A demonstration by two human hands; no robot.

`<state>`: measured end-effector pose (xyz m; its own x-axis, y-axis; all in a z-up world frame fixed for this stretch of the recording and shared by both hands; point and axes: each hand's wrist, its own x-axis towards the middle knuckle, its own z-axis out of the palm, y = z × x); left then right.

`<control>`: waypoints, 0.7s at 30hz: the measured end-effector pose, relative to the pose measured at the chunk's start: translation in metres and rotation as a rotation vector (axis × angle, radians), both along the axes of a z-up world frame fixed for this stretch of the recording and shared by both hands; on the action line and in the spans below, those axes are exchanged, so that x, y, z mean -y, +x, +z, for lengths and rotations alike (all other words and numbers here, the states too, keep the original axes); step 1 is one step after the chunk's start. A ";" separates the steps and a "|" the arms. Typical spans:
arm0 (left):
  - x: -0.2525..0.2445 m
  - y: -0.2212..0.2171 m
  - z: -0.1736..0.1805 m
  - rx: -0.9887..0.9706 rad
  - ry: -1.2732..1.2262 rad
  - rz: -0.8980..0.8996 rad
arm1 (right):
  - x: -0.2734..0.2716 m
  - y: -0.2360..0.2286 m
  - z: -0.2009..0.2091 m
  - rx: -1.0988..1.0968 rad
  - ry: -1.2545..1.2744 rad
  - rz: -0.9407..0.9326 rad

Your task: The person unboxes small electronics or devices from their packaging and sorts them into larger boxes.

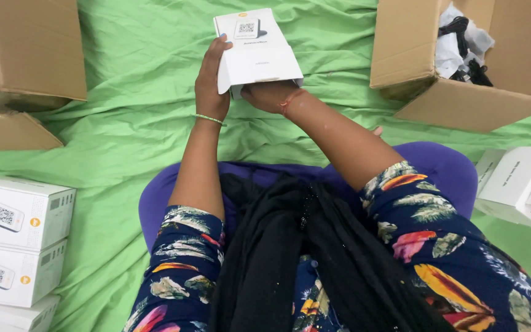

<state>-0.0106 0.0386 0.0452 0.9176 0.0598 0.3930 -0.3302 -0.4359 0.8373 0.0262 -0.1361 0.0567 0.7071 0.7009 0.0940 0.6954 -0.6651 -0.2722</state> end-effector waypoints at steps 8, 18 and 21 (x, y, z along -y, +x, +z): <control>0.004 0.001 -0.009 0.026 0.010 -0.075 | -0.005 0.031 -0.032 -0.177 0.305 -0.005; 0.006 0.000 -0.020 -0.008 -0.016 -0.105 | -0.009 0.059 -0.101 -0.648 0.555 -0.033; 0.003 -0.002 -0.022 0.005 0.007 -0.126 | -0.011 0.066 -0.110 -0.604 0.476 -0.034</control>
<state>-0.0131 0.0351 0.0231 0.9159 -0.0583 0.3972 -0.3864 -0.3964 0.8328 0.0922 -0.1252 -0.0533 0.7521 0.6584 -0.0290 0.3164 -0.3993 -0.8605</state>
